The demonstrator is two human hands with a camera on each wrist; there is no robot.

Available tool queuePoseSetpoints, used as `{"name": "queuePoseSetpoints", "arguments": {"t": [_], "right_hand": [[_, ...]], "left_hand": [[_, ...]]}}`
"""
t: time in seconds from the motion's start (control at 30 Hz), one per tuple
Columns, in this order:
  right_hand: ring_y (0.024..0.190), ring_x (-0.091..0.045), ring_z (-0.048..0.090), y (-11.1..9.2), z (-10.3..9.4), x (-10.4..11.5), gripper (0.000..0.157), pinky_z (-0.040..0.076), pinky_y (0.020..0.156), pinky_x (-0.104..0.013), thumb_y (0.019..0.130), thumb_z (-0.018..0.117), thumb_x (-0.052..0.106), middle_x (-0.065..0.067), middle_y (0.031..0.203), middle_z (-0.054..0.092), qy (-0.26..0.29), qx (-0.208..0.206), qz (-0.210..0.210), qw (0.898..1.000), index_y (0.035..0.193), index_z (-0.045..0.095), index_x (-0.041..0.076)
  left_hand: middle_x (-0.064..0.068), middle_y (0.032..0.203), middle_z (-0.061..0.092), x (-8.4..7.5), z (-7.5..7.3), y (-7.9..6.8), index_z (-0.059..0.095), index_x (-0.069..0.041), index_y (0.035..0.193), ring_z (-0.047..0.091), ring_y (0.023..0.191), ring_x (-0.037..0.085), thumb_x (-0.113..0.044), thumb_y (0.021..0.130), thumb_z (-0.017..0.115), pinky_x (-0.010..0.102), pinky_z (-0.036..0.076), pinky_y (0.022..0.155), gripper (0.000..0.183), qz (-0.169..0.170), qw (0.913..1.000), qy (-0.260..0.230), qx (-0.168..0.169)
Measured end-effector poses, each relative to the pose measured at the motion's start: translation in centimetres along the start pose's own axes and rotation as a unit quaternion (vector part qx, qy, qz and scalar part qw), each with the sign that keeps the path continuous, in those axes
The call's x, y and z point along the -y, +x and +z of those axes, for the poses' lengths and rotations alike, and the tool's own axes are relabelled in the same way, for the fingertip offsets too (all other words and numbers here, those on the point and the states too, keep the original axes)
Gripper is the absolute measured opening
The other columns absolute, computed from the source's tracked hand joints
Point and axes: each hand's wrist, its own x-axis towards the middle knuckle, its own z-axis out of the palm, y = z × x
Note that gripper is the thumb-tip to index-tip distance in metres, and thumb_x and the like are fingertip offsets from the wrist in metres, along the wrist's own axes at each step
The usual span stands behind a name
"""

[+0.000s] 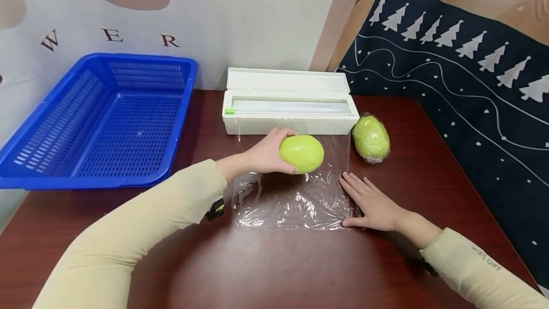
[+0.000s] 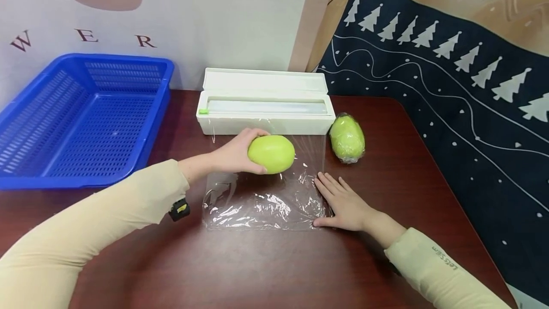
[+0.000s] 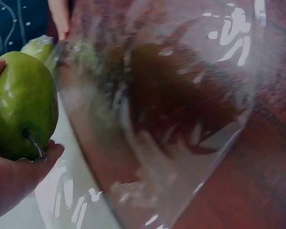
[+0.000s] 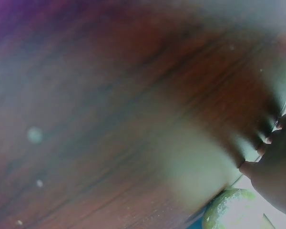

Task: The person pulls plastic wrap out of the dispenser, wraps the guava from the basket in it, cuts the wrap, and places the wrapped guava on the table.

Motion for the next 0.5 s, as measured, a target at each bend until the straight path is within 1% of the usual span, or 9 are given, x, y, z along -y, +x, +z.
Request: {"name": "queuePoseSetpoints", "arguments": {"t": [0.1, 0.27, 0.37, 0.5], "right_hand": [[0.142, -0.036, 0.02, 0.1, 0.0, 0.1, 0.101, 0.018, 0.111, -0.057, 0.075, 0.062, 0.064, -0.019, 0.154, 0.021, 0.002, 0.014, 0.009, 1.0, 0.146, 0.027, 0.001], [0.143, -0.035, 0.017, 0.3, -0.2, 0.2, 0.101, 0.016, 0.112, -0.055, 0.076, 0.062, 0.062, -0.018, 0.155, 0.018, 0.002, 0.036, 0.02, 0.999, 0.147, 0.024, 0.002], [0.142, -0.036, 0.019, 0.3, -0.3, 0.1, 0.1, 0.017, 0.112, -0.056, 0.077, 0.062, 0.062, -0.019, 0.154, 0.019, -0.001, 0.032, 0.017, 0.999, 0.146, 0.024, 0.001], [0.14, -0.038, 0.023, 0.1, -0.3, 0.1, 0.098, 0.021, 0.109, -0.057, 0.078, 0.061, 0.062, -0.022, 0.153, 0.022, -0.002, 0.013, 0.005, 1.0, 0.145, 0.027, -0.002]], "left_hand": [[0.016, 0.126, 0.04, 0.9, 0.8, 0.0, 0.041, -0.012, 0.134, 0.048, 0.114, 0.028, -0.022, 0.062, 0.082, 0.049, 0.041, 0.1, 0.084, 0.004, 1.0, 0.005, 0.002], [0.018, 0.128, 0.04, 2.1, 1.8, -0.5, 0.038, -0.014, 0.137, 0.043, 0.118, 0.031, -0.022, 0.063, 0.082, 0.05, 0.038, 0.102, 0.087, 0.001, 0.9998, 0.017, 0.009], [0.018, 0.128, 0.04, 2.2, 2.0, -0.7, 0.036, -0.016, 0.139, 0.041, 0.119, 0.032, -0.024, 0.064, 0.083, 0.052, 0.037, 0.102, 0.089, 0.003, 0.9995, 0.028, 0.009], [0.019, 0.13, 0.04, 2.1, 2.0, -0.9, 0.032, -0.016, 0.143, 0.04, 0.12, 0.033, -0.025, 0.066, 0.082, 0.052, 0.036, 0.103, 0.093, 0.004, 0.9989, 0.044, 0.018]]}}
